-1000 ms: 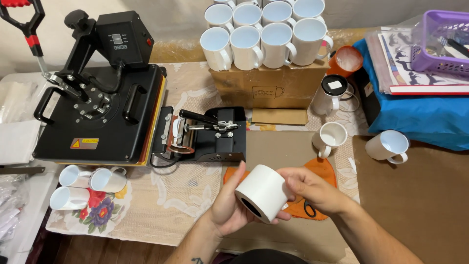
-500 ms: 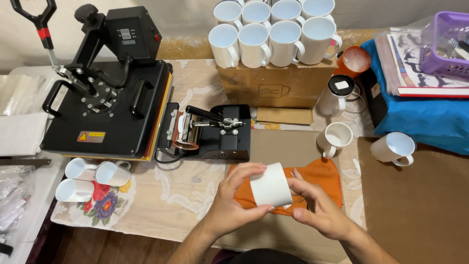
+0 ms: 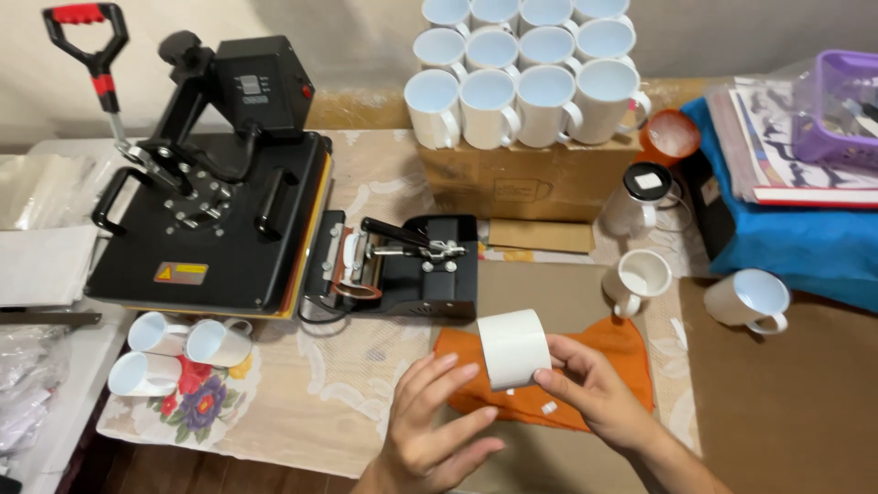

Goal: Applying transfer designs to ceramic mugs using heat-resistant tape and a mug press machine

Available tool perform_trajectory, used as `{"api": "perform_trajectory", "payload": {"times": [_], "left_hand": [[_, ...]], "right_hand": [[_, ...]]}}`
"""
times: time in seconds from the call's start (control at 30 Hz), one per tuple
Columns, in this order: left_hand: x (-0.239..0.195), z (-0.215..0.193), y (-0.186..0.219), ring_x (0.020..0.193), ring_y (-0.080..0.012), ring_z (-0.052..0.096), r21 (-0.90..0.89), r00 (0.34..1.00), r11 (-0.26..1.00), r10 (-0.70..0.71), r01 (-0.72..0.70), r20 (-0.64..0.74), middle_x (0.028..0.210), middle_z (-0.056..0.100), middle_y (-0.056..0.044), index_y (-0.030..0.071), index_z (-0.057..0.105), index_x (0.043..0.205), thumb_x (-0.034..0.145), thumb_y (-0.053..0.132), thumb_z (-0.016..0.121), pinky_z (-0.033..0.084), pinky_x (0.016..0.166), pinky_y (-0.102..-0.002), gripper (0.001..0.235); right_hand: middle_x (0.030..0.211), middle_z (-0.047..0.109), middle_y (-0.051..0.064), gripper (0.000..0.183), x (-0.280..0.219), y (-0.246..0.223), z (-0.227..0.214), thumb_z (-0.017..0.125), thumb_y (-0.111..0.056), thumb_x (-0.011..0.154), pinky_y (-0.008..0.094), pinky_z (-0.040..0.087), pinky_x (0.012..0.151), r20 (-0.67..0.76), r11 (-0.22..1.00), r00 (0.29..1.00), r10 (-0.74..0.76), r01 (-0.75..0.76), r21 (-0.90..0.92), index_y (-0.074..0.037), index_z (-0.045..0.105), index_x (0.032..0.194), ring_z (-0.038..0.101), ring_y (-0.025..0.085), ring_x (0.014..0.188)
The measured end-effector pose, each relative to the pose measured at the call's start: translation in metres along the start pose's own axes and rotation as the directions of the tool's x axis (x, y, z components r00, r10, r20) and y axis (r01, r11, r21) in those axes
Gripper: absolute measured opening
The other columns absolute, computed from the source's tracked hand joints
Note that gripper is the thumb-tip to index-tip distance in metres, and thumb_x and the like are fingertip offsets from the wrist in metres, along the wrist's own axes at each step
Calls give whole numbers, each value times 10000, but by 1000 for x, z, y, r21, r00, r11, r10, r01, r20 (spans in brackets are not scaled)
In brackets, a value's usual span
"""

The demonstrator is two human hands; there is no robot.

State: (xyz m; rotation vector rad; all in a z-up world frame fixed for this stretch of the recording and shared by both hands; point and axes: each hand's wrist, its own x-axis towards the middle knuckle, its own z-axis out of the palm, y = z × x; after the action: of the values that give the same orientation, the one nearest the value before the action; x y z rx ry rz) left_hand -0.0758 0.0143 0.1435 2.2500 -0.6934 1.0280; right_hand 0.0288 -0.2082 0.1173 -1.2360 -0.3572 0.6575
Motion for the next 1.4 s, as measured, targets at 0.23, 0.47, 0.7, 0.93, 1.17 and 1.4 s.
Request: {"api": "perform_trajectory", "payload": {"times": [0.23,0.47,0.7,0.93,1.17,1.4], "left_hand": [[-44,-48,-56,1032,-384,678,32,924,958,-265,284,-276,1097,686,-192,131,739,842,897,212,642,577,942,-454,138],[-73,-85,-125,1282,-357,606,247,868,850,-382,465,-317,1359,615,-154,84,565,1310,825,412,805,471,1112,-468,632],[-73,-99,-147,1336,-375,468,67,796,793,-602,605,-63,1428,512,-220,-26,412,1437,701,318,841,357,1136,-478,919],[-90,-90,-142,1162,-187,649,-539,278,381,-923,751,-265,1261,682,-97,72,524,1332,529,222,920,466,1040,-302,909],[-183,-173,-159,1195,-217,608,-460,-76,363,-713,810,-697,1339,580,-127,69,506,1330,458,6,930,513,1033,-338,971],[-244,-307,-223,1318,-238,512,-372,-290,-34,-693,928,-660,1450,515,-46,168,454,1445,580,195,881,420,1088,-406,964]], "right_hand": [[1276,677,86,419,137,-40,53,627,-179,952,311,476,1045,123,955,957,-262,276,-109,0,582,1328,625,153,1152],[1047,714,10,292,190,-25,142,682,-313,914,284,483,868,365,740,889,-275,438,-510,-74,693,1081,630,123,956],[823,646,104,147,187,18,190,497,-141,991,575,338,1106,822,121,524,-222,851,-510,-39,591,943,633,253,955],[1241,694,47,450,182,34,165,678,-392,910,436,467,1089,796,-51,445,-411,861,-507,-93,624,1242,672,198,1136],[1074,759,-92,288,175,93,113,718,-292,816,248,518,936,594,110,715,-368,668,-736,-224,726,1096,717,109,986],[1317,596,-204,563,248,255,13,542,-665,822,262,416,1065,588,69,785,194,587,-807,-377,555,1306,555,47,1238]]}}
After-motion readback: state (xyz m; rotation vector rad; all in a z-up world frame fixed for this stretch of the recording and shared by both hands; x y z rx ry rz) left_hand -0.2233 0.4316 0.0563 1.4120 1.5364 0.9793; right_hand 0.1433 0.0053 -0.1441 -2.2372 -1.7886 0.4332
